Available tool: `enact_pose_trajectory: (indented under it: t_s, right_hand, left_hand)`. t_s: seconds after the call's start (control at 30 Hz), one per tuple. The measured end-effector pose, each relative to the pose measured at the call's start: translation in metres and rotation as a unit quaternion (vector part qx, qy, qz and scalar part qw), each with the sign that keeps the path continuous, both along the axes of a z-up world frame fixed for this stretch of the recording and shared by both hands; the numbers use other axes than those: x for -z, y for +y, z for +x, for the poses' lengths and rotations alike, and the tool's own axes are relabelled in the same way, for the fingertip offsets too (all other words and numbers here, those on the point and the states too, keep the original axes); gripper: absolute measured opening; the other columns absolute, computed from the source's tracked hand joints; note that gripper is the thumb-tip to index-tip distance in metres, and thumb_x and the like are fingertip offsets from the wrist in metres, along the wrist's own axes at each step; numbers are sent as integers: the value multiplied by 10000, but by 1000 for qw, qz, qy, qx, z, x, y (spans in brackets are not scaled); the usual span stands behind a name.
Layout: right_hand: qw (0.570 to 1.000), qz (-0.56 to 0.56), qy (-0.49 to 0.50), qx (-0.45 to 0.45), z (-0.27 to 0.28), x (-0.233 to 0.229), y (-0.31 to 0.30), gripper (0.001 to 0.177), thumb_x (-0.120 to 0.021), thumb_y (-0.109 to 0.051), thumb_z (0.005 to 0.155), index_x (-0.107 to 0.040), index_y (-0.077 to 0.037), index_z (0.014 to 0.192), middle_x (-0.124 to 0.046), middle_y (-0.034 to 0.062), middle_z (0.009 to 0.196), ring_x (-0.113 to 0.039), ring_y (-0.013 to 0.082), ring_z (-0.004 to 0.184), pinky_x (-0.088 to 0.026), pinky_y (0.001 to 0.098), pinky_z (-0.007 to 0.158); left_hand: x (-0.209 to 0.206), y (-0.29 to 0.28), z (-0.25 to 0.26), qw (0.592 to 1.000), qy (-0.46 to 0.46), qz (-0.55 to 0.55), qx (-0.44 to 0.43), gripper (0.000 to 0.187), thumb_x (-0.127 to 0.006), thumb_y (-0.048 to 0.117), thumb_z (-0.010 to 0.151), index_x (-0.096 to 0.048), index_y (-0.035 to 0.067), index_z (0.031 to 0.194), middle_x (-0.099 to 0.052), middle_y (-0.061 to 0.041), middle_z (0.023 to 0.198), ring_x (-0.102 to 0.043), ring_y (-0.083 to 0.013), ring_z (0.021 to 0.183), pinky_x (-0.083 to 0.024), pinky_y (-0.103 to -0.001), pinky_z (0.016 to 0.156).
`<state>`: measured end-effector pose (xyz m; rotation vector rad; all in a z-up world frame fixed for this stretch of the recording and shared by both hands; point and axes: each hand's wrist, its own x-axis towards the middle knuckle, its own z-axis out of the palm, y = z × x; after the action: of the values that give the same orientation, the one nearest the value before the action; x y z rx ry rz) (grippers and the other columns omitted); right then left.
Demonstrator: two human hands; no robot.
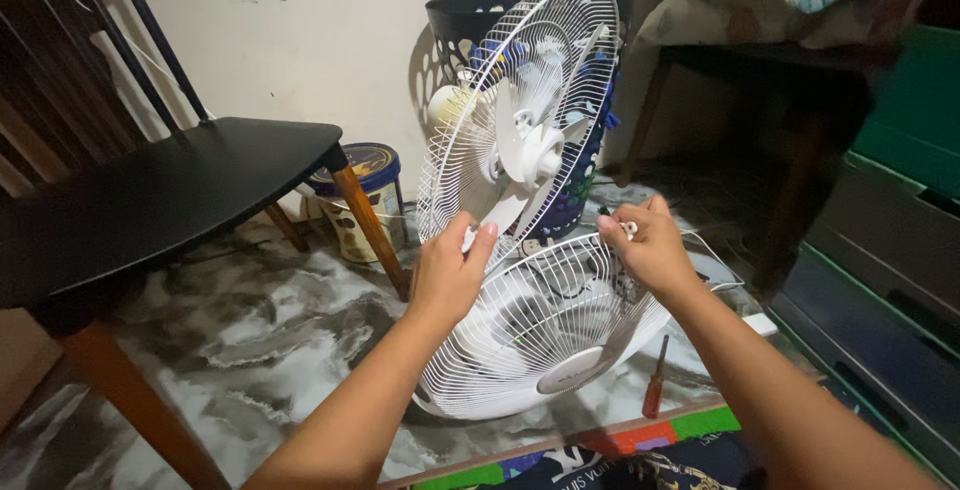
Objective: The person assembles a white electric fan by attaching the front grille to the fan body. They align the grille, secure it with a central knob, and use a red-handled screwdriver to tighten the knob. The fan remains on the floor throughout the process.
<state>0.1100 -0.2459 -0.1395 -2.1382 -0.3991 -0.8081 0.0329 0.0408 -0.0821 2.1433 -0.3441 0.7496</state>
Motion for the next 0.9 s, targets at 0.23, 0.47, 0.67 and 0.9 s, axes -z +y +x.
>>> enact_pose_trajectory:
  t_s: [0.23, 0.47, 0.67, 0.9]
  right_hand:
    - [1000, 22, 22, -1, -2, 0, 9, 299, -723, -375, 908, -752, -86, 835, -499, 120, 906, -520, 259, 894, -456, 372, 762]
    - [1000, 3, 20, 14, -3, -4, 16, 294, -718, -384, 902, -770, -95, 882, -503, 125, 909, -528, 260, 889, -451, 381, 777]
    - [999, 6, 43, 15, -1, -3, 17, 312, -718, -397, 909, -778, -93, 877, -500, 140, 913, -515, 272, 926, -439, 399, 806]
    - [1000, -11, 20, 9, 8, 3, 14, 334, -695, -426, 905, -768, -100, 886, -526, 129, 894, -517, 278, 934, -451, 391, 817]
  left_hand:
    - [4, 0, 5, 1000, 12, 0, 0, 416, -568, 461, 967, -616, 48, 955, -664, -226, 717, -672, -412, 707, -484, -495, 636]
    - [4, -6, 8, 1000, -4, 12, 3, 433, -579, 452, 974, -577, 31, 872, -639, -216, 685, -650, -409, 675, -469, -501, 619]
    - [1, -11, 7, 999, 22, 21, -18, 439, -584, 455, 969, -572, 27, 879, -641, -220, 684, -646, -417, 685, -469, -503, 637]
    - [-3, -18, 8, 1000, -8, 23, -16, 431, -584, 463, 961, -599, 36, 906, -673, -211, 737, -667, -419, 727, -483, -514, 663]
